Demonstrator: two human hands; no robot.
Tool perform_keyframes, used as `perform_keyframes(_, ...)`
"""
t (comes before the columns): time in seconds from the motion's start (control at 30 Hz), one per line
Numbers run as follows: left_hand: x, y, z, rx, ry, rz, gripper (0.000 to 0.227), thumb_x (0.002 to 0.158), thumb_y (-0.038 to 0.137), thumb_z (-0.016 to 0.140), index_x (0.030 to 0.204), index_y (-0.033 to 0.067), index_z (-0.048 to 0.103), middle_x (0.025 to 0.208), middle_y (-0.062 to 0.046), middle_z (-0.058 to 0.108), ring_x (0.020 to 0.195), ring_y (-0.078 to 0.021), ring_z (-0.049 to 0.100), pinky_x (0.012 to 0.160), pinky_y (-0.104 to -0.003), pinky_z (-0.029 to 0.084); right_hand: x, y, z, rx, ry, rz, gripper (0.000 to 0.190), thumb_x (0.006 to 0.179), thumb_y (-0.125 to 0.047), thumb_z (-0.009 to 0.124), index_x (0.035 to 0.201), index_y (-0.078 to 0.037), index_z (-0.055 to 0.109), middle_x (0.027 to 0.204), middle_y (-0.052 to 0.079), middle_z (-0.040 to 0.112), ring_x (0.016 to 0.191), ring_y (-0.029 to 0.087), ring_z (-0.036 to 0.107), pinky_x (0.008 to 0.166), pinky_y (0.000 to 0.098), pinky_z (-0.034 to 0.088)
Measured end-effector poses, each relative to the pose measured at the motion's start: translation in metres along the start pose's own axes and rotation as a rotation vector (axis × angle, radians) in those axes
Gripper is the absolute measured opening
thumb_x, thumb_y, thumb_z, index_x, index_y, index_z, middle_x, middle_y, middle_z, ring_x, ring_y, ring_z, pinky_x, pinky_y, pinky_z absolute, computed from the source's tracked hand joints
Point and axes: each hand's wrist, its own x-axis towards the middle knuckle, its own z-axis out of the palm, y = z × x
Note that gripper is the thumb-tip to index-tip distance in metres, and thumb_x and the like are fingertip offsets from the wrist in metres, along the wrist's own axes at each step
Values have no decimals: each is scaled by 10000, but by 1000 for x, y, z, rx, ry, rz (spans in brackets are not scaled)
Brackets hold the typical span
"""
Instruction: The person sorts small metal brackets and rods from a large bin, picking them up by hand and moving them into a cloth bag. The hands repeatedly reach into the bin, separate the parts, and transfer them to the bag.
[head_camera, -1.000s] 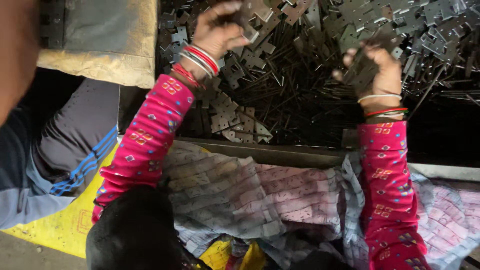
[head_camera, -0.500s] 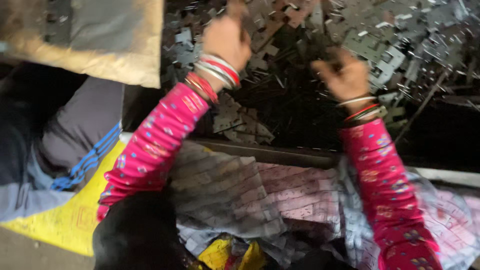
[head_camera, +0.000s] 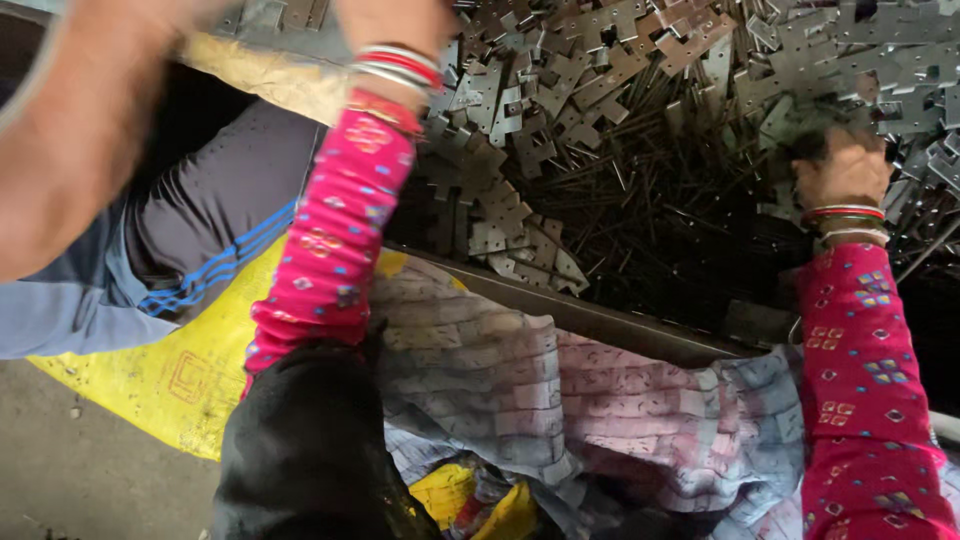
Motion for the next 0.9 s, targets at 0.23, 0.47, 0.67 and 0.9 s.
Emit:
perform_keyframes(0.23,-72,169,-22,-439,-68,579,279,863,155,657,1102,35,737,627,-97,708,577,-304,709,646,-494,582,-7,-31,-43,169,35,92,992,718,-364,910,1510,20,452,943,308,669,873,530,637,779,584,528)
perform_keyframes(0.47,-132,172,64,-294,-272,790,179,940,191,541,993,121,697,996,-101,732,1031,-307,687,846,-544,495,-27,-46,-136,1896,-78,398,442,912,-312,685,1278,-65,684,1030,58,705,944,241,669,901,559,625)
perform_keyframes(0.67,-111,149,90,-314,-258,974,211,929,176,553,1101,132,667,1000,-90,701,965,-311,654,789,-570,477,-43,-86,-166,2081,-54,234,349,1017,-301,604,1183,1,660,901,70,587,838,250,640,898,586,618)
perform_keyframes(0.9,-103,117,63,-263,-79,1129,133,894,192,625,1021,186,667,1022,-27,638,1073,-244,610,943,-485,464,-18,-113,-94,570,3,323,279,1014,-242,587,1143,-9,669,936,160,722,852,340,745,784,496,637)
